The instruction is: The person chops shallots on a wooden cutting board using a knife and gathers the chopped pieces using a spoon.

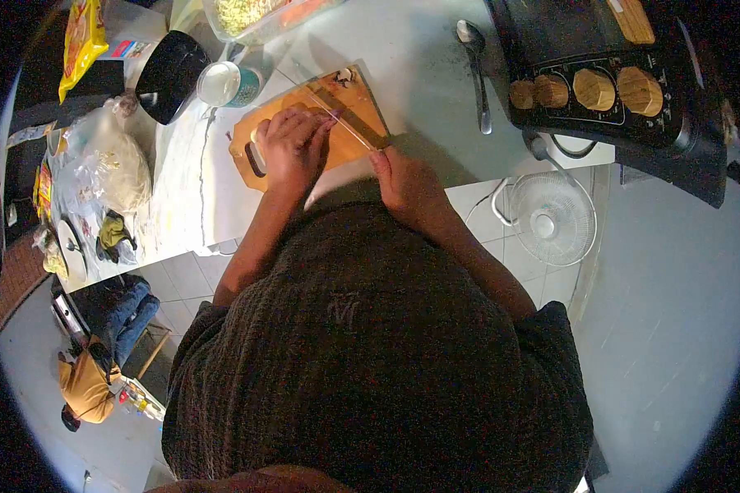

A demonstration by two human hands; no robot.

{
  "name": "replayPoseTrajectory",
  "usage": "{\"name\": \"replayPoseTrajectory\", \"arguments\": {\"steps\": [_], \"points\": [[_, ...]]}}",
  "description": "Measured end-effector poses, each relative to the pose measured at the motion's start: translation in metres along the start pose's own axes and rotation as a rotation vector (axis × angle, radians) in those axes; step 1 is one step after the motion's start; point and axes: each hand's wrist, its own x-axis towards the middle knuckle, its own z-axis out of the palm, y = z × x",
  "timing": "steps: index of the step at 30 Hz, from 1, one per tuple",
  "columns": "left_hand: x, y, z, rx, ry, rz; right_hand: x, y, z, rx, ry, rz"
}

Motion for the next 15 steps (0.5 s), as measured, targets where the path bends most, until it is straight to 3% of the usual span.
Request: {"name": "replayPoseTrajectory", "arguments": {"steps": [15], "points": [[0.006,-0.004,0.000,-0.051,0.012,0.062,0.005,-0.001,0.008,-0.055,0.001,0.033]]}}
